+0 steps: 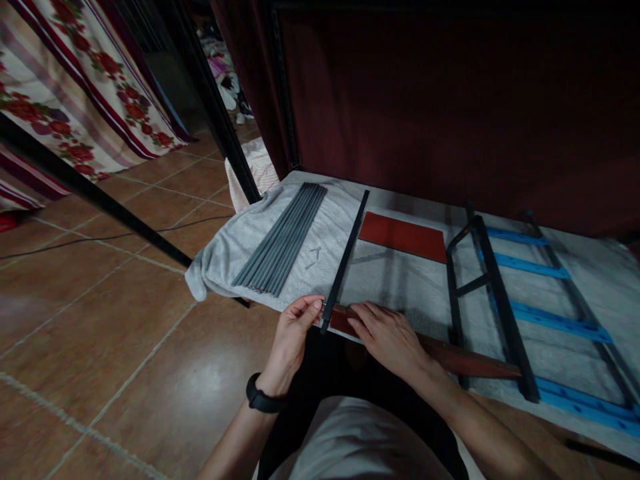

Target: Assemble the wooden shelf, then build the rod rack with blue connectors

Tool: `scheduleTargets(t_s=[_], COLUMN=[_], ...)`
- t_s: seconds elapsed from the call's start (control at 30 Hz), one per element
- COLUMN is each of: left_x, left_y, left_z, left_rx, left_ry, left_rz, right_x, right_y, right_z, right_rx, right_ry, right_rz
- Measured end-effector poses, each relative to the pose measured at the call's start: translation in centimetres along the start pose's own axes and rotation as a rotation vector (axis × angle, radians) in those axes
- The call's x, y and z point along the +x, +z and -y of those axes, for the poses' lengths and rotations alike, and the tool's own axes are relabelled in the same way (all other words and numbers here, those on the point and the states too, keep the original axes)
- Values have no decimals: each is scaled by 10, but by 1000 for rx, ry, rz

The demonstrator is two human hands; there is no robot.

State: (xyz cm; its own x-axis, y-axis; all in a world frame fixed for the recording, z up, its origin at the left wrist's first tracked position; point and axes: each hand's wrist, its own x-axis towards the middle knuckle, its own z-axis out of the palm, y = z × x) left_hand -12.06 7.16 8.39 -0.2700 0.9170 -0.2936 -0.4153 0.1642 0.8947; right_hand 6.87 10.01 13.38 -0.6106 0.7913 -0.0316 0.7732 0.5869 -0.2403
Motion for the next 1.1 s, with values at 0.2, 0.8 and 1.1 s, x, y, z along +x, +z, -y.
scheduleTargets(t_s=[0.2, 0.8, 1.1], left_x=[1, -2, -2], left_y=[1, -1, 3], left_z=[-2, -6, -2], left_rx=[35, -6, -2], left_ry=[38, -18, 31], left_rz=[-6, 89, 43], right_x=[-1, 0, 1], right_y=[2, 6, 4], right_z=[-1, -3, -2], right_rx=[-8, 27, 32], right_ry=[3, 17, 0], right_rz=[9, 6, 13])
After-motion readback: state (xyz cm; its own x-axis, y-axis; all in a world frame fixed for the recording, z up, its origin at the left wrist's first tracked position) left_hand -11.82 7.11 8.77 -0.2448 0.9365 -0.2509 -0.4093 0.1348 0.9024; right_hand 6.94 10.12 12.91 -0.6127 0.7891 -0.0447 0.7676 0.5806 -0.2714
